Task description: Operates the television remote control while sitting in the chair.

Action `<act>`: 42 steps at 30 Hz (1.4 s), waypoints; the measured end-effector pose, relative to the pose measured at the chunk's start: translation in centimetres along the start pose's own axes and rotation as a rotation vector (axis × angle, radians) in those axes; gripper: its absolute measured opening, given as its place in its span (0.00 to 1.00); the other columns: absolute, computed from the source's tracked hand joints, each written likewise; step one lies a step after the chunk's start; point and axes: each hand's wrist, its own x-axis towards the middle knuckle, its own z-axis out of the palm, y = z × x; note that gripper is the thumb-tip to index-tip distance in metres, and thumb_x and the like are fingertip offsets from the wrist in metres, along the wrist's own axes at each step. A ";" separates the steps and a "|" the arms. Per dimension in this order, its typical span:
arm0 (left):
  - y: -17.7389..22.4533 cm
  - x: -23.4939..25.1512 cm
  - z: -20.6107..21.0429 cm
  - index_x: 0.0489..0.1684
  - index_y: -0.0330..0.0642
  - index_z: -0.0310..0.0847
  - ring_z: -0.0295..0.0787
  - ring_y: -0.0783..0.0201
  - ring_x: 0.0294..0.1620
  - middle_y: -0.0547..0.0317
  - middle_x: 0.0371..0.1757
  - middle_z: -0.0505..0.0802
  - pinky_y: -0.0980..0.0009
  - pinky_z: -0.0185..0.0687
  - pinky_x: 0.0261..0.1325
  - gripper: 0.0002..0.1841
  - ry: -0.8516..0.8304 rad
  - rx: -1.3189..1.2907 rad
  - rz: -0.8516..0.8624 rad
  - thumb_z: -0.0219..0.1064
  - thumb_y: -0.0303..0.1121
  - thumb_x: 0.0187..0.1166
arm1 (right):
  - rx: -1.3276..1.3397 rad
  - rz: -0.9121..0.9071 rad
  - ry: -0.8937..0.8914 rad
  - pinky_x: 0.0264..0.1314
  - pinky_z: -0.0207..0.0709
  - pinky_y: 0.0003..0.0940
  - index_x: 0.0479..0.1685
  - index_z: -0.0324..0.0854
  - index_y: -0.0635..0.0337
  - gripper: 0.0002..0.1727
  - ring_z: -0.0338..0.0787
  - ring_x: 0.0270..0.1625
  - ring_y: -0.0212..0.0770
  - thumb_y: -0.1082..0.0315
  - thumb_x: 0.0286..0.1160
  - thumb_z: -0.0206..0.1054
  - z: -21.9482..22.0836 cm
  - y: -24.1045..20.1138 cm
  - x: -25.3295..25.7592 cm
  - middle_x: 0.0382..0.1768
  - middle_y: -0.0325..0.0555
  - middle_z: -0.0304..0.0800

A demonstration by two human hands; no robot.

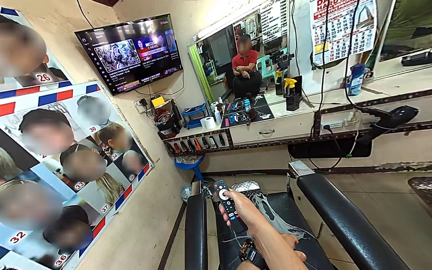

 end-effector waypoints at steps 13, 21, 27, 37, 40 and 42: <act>1.0 -0.9 -0.7 0.80 0.40 0.76 0.84 0.43 0.74 0.39 0.70 0.89 0.43 0.70 0.80 0.28 -0.011 -0.013 0.003 0.60 0.49 0.88 | -0.014 -0.007 -0.029 0.22 0.82 0.32 0.68 0.75 0.60 0.25 0.86 0.22 0.41 0.53 0.98 0.38 0.1 0.1 -0.1 0.26 0.49 0.84; 1.5 -1.3 -1.0 0.81 0.39 0.75 0.83 0.43 0.75 0.38 0.71 0.88 0.43 0.69 0.81 0.28 -0.020 -0.012 -0.012 0.60 0.48 0.89 | -0.040 -0.011 -0.033 0.22 0.83 0.31 0.69 0.75 0.59 0.25 0.86 0.22 0.41 0.53 0.97 0.39 0.1 0.2 0.1 0.26 0.48 0.84; 1.1 -0.9 -0.8 0.81 0.40 0.75 0.83 0.43 0.75 0.39 0.71 0.88 0.43 0.70 0.81 0.28 -0.027 -0.002 -0.007 0.60 0.49 0.89 | -0.037 -0.011 -0.039 0.22 0.83 0.31 0.69 0.75 0.59 0.24 0.86 0.21 0.41 0.54 0.97 0.39 0.1 0.3 0.1 0.26 0.48 0.84; 1.2 -1.1 -0.6 0.80 0.40 0.75 0.84 0.43 0.74 0.39 0.70 0.89 0.43 0.71 0.80 0.28 0.004 -0.002 -0.007 0.60 0.48 0.89 | -0.050 -0.017 -0.041 0.21 0.82 0.31 0.68 0.75 0.60 0.24 0.86 0.21 0.40 0.55 0.97 0.39 0.1 0.3 0.0 0.25 0.48 0.85; 0.8 -0.8 -0.4 0.80 0.40 0.76 0.84 0.43 0.74 0.39 0.70 0.89 0.43 0.71 0.80 0.28 0.012 0.002 0.004 0.59 0.49 0.89 | -0.053 -0.022 -0.050 0.21 0.83 0.31 0.70 0.75 0.60 0.24 0.86 0.21 0.40 0.56 0.97 0.40 0.1 0.3 0.2 0.25 0.48 0.85; 0.5 -0.8 -0.3 0.79 0.40 0.76 0.85 0.42 0.72 0.39 0.69 0.89 0.42 0.72 0.79 0.28 0.025 0.003 0.023 0.59 0.50 0.89 | -0.062 -0.016 -0.047 0.22 0.83 0.31 0.70 0.75 0.60 0.23 0.86 0.21 0.40 0.56 0.97 0.41 0.1 0.3 0.1 0.26 0.48 0.85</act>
